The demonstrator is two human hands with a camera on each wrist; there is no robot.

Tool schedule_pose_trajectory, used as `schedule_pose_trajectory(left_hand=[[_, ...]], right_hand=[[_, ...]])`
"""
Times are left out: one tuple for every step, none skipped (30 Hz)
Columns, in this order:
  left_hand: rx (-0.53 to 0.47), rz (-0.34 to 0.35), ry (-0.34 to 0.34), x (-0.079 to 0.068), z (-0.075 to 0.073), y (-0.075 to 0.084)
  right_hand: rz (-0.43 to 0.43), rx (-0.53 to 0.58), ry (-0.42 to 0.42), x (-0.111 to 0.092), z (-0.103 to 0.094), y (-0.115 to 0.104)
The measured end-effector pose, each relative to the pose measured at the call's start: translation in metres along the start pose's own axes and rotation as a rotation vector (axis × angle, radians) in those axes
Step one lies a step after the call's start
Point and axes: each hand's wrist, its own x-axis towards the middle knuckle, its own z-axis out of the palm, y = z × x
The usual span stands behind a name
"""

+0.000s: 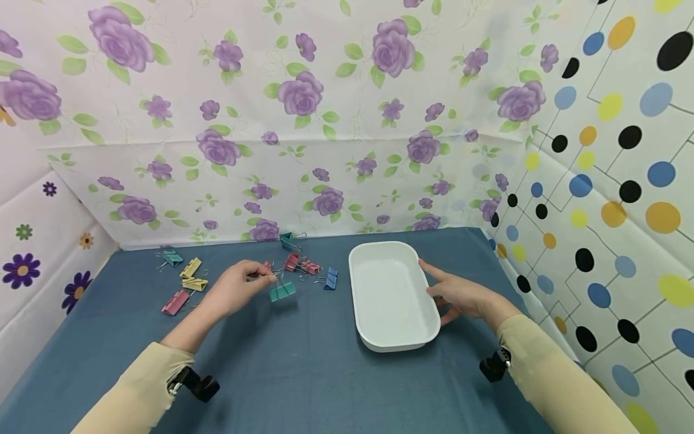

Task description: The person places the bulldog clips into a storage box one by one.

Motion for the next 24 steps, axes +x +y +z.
schedule_pose_trajectory(left_hand=[[-0.003,0.002,-0.001,0.000,0.000,0.001],[-0.005,0.004,-0.002,0.000,0.000,0.002],[-0.008,0.006,-0.002,0.000,0.000,0.003],[-0.010,0.008,-0.002,0.000,0.001,0.003],[-0.012,0.012,-0.002,-0.001,0.001,0.004],[-0.013,0.016,-0.002,-0.001,0.001,0.005],[-0.014,0.020,0.000,-0.001,0.001,0.006],[-0.013,0.025,0.002,-0.001,0.001,0.007],[-0.013,0.029,0.004,-0.001,0.002,0.008],[-0.011,0.033,0.006,-0.001,0.002,0.009],[-0.013,0.036,0.008,-0.001,0.002,0.010],[-0.010,0.038,0.010,-0.001,0.002,0.012],[-0.009,0.040,0.012,0.000,0.003,0.013],[-0.007,0.043,0.013,0.000,0.003,0.014],[-0.005,0.045,0.015,0.000,0.003,0.016],[0.000,0.048,0.017,0.001,0.003,0.017],[0.003,0.051,0.020,0.001,0.003,0.018],[0.011,0.054,0.022,0.002,0.003,0.019],[0.016,0.059,0.023,0.002,0.004,0.020],[0.023,0.064,0.027,0.002,0.004,0.021],[0.028,0.068,0.030,0.002,0.004,0.022],[0.034,0.071,0.033,0.003,0.004,0.024],[0.039,0.073,0.035,0.003,0.004,0.025],[0.045,0.075,0.038,0.003,0.004,0.026]], right_hand=[[-0.001,-0.001,0.000,0.000,0.000,0.000],[-0.001,-0.003,0.000,0.000,0.000,0.000],[-0.001,-0.004,0.000,0.000,0.000,0.000],[-0.001,-0.005,0.000,0.000,0.000,0.000],[-0.001,-0.006,0.000,0.000,0.000,0.000],[0.000,-0.006,0.000,0.000,0.000,0.000],[0.001,-0.006,0.000,0.000,0.000,0.001],[0.001,-0.005,0.000,0.000,0.000,0.001],[0.002,-0.003,0.000,0.000,0.000,0.001],[0.003,-0.002,0.001,0.000,0.000,0.001],[0.003,0.000,0.002,0.000,0.000,0.001],[0.003,0.001,0.002,0.001,0.000,0.001],[0.003,0.002,0.003,0.001,0.000,0.001],[0.003,0.003,0.003,0.001,0.000,0.002],[0.003,0.004,0.004,0.001,0.000,0.002],[0.002,0.004,0.005,0.001,0.000,0.002],[0.002,0.005,0.005,0.001,0.000,0.002],[0.001,0.005,0.005,0.001,0.000,0.002],[0.001,0.006,0.005,0.001,-0.001,0.002],[0.001,0.006,0.006,0.001,-0.001,0.002],[0.001,0.006,0.006,0.001,-0.001,0.002],[0.001,0.007,0.006,0.002,0.000,0.002],[0.001,0.007,0.006,0.002,0.000,0.002],[0.001,0.006,0.006,0.002,0.000,0.002]])
